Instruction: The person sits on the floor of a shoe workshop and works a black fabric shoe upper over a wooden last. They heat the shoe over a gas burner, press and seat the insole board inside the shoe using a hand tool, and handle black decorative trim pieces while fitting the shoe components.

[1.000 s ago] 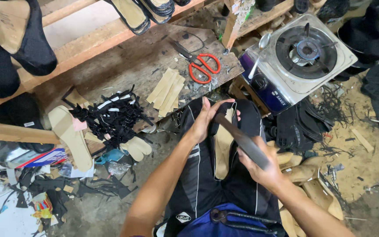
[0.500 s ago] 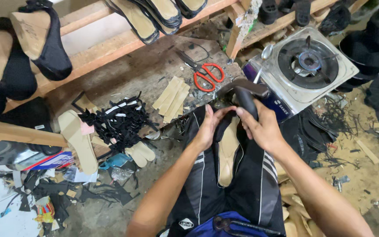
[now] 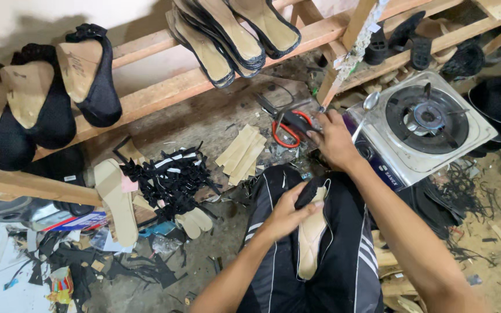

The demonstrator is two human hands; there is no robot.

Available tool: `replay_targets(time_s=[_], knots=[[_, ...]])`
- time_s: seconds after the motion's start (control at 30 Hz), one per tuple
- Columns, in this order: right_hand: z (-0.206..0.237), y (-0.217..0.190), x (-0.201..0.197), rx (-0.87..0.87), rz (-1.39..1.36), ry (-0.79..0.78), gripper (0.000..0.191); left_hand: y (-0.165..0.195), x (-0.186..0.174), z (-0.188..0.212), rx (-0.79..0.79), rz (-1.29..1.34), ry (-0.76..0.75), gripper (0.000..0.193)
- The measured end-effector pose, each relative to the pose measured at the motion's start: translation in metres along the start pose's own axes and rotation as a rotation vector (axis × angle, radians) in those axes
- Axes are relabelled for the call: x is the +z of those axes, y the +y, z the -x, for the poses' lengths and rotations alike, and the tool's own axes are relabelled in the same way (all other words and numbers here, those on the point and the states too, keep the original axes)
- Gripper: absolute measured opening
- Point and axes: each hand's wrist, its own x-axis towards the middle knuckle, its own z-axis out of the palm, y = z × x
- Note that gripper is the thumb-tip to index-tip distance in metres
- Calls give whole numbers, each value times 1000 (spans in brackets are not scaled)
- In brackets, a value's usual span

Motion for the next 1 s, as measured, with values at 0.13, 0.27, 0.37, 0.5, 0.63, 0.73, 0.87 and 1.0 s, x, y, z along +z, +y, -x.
replay_targets(time_s=[0.13, 0.27, 0.37, 0.5, 0.63, 0.73, 0.87, 1.0], knots=[[112, -50, -78, 352, -426, 50, 19, 49, 16, 41, -168, 5, 100, 35], [254, -94, -94, 565, -480, -424, 23, 93, 31, 53, -84, 52, 93, 33], [332, -101, -46, 472, -431, -863, 16, 123, 43, 57, 220, -79, 112, 39], [394, -96, 24, 540, -359, -1009, 15, 162, 54, 48, 310, -180, 140, 41], [408, -104, 40, 542, -408, -1022, 19, 183, 65, 44, 456, -212, 163, 47], [392, -115, 3, 551, -671, -936, 24, 184, 74, 46, 447, -221, 201, 48], [350, -130, -82, 501, -1624, -486, 31, 174, 82, 53, 502, -195, 250, 52], [274, -151, -125, 701, -1197, 74, 38, 169, 82, 54, 535, -313, 266, 66]])
